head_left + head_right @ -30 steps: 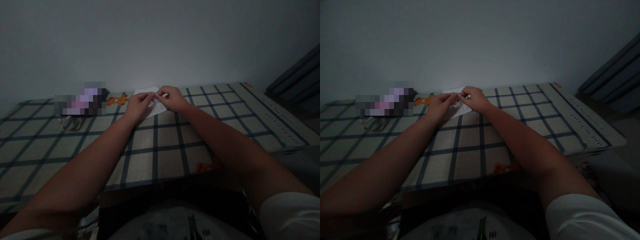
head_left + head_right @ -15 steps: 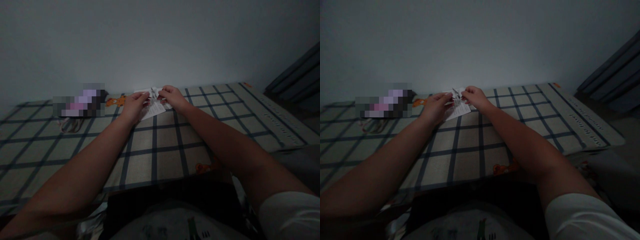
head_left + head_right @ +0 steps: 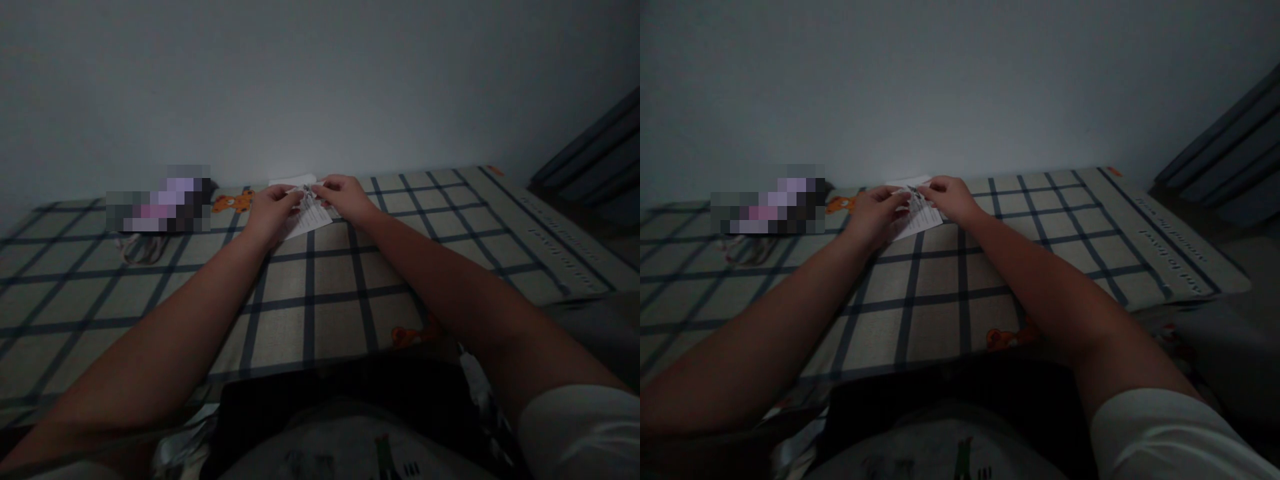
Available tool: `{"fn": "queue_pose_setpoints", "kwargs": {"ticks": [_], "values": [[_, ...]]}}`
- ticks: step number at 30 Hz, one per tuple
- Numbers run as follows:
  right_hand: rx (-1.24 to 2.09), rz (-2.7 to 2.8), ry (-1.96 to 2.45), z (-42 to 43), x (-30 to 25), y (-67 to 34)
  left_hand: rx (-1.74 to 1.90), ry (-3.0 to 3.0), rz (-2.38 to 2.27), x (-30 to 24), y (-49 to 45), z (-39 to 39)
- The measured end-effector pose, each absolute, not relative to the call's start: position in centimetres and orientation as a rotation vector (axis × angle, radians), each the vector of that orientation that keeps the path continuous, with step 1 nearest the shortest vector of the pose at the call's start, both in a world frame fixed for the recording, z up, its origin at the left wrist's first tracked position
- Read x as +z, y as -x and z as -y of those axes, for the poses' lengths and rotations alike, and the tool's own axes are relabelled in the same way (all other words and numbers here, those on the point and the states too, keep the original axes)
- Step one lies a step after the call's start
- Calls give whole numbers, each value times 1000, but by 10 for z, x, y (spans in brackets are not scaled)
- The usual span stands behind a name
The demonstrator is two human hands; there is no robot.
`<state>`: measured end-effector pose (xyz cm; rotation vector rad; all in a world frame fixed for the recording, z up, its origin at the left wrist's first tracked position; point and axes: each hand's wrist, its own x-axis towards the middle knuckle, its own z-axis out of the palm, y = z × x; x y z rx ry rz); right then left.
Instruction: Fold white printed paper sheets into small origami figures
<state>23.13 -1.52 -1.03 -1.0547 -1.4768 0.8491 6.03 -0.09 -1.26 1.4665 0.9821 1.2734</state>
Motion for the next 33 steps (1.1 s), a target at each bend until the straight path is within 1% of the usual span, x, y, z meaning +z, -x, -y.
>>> {"fn": "queue_pose_setpoints", "kwargs": {"ticks": [3,10,16,21,25,33], "values": [[820,1491,1074,16,-10,-232,1263,-1491,-990,-15,-59,0],[921,1395,1062,16,-7,-232,1215,-1439,-923,-14,-59,1],[1259,1082,826,20,0,-233,1065,-1137,-724,2,-58,7],[1503,864,726,23,8,-234,998,-945,-642,6,-55,4],[1599,768,712,25,13,-233,987,-835,-611,7,-55,0],[1665,719,685,24,15,-235,934,-733,-528,7,-52,-3]]}}
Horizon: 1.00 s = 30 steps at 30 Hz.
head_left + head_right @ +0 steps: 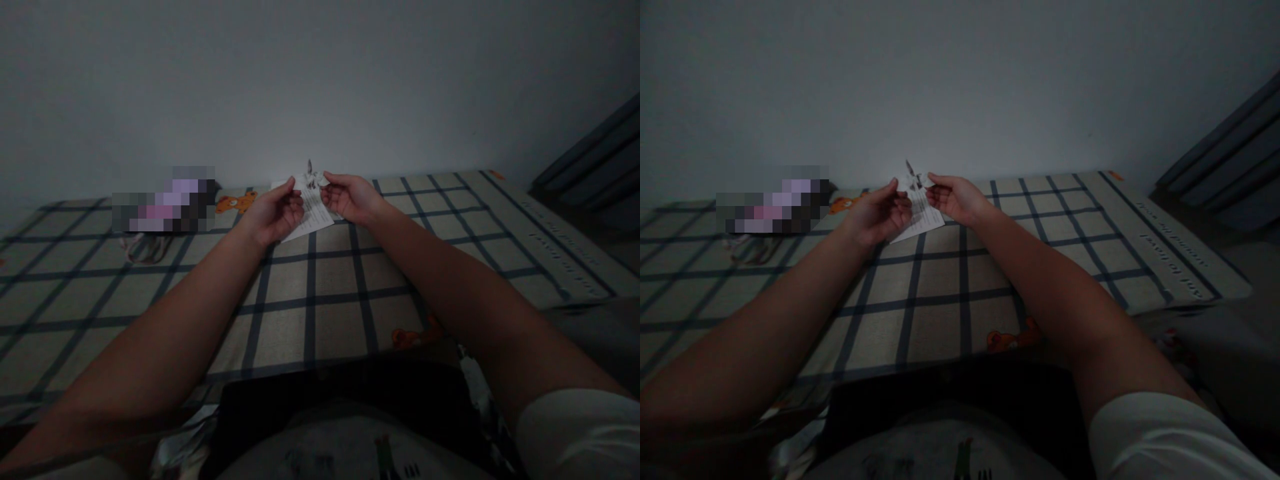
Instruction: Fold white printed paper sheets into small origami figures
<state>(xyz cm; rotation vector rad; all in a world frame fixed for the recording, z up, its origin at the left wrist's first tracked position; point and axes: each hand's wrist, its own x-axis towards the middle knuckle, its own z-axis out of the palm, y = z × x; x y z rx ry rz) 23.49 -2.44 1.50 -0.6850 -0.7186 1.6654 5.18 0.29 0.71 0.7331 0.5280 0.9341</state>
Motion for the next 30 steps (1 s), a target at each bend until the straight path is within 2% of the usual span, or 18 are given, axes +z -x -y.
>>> {"fn": "queue_pose_setpoints", "kwargs": {"ticks": [11,21,30], "values": [[1593,848,710,24,9,-235,918,-680,-563,15,-51,3],[1347,1090,824,23,-1,-232,1005,-961,-687,2,-55,1],[1357,1117,806,25,1,-233,1033,-898,-644,3,-58,1]]}}
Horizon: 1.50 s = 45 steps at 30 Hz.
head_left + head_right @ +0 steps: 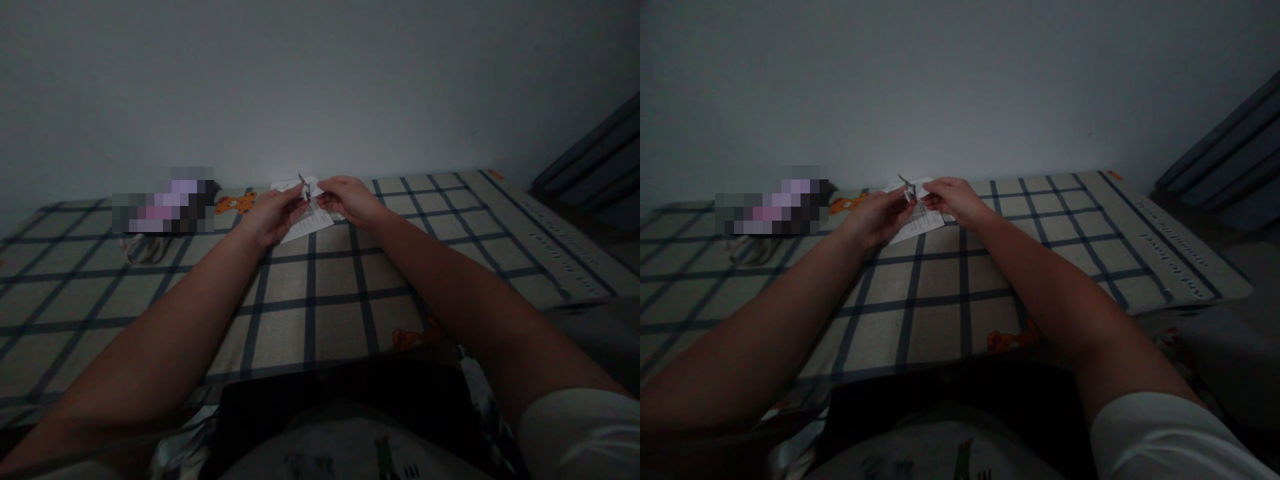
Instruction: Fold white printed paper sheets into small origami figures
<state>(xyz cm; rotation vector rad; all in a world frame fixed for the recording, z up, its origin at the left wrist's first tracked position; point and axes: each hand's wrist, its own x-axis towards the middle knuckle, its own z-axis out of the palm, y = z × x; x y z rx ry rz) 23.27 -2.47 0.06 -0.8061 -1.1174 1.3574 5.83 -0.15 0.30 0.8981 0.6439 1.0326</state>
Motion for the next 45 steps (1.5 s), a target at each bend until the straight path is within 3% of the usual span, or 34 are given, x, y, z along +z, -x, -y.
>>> {"fn": "queue_pose_setpoints", "kwargs": {"ticks": [15,28,45], "values": [[1294,1179,936,25,0,-229,1064,-975,-740,4,-62,8],[1638,949,707,18,-1,-232,917,-744,-618,8,-55,0],[1495,1086,853,26,0,-230,1025,-835,-759,7,-63,8]]}}
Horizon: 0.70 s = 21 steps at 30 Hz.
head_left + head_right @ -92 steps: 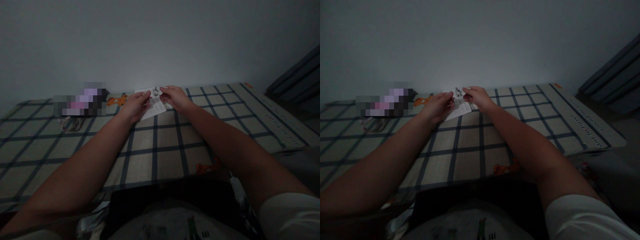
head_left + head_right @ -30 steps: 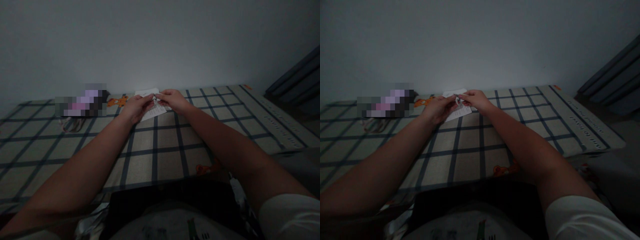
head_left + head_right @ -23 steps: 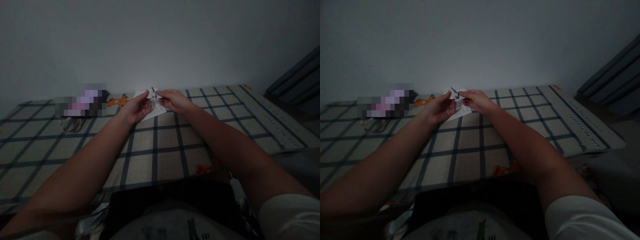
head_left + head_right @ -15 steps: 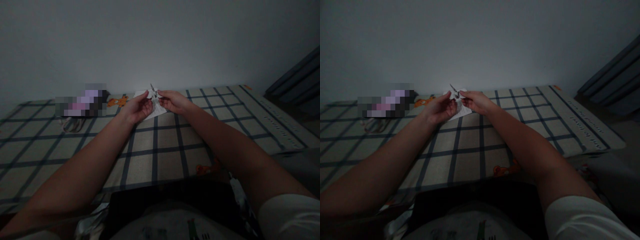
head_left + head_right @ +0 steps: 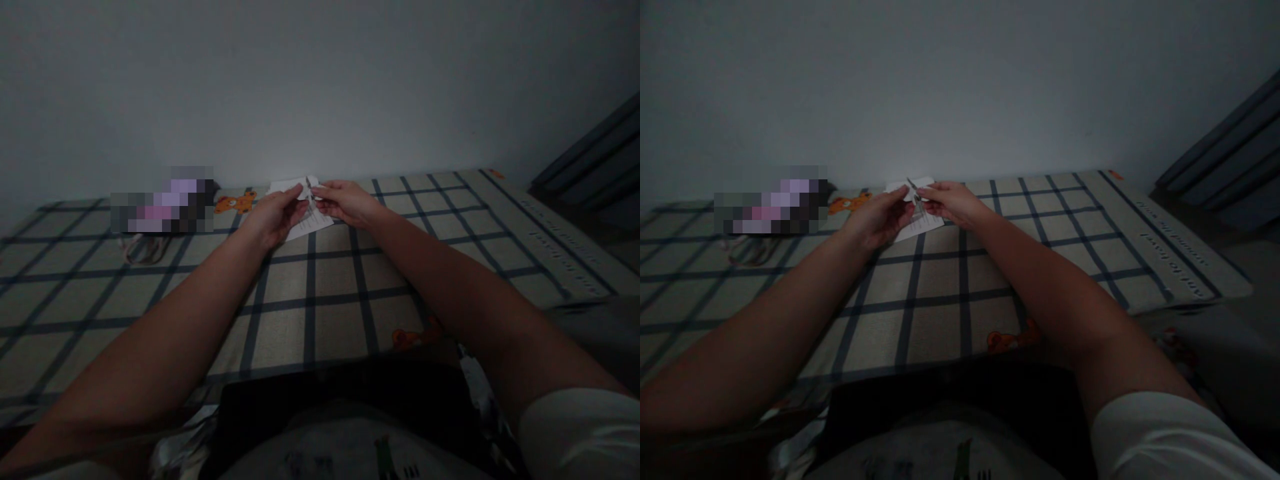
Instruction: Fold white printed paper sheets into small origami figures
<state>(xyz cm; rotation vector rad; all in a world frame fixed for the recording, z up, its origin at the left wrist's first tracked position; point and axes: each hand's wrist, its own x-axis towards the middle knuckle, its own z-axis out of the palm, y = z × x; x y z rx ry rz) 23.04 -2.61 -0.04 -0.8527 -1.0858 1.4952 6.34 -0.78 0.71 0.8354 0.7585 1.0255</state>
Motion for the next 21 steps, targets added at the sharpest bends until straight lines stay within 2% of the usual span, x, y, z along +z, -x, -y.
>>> {"fn": "queue_pose_setpoints", "kwargs": {"ticks": [7,15,21], "values": [[1456,1091,865,27,4,-231,1022,-770,-759,9,-64,8],[1451,1142,915,24,-3,-234,1003,-965,-732,2,-64,10],[1164,1305,1049,20,-3,-233,1059,-1003,-789,-3,-63,5]]}}
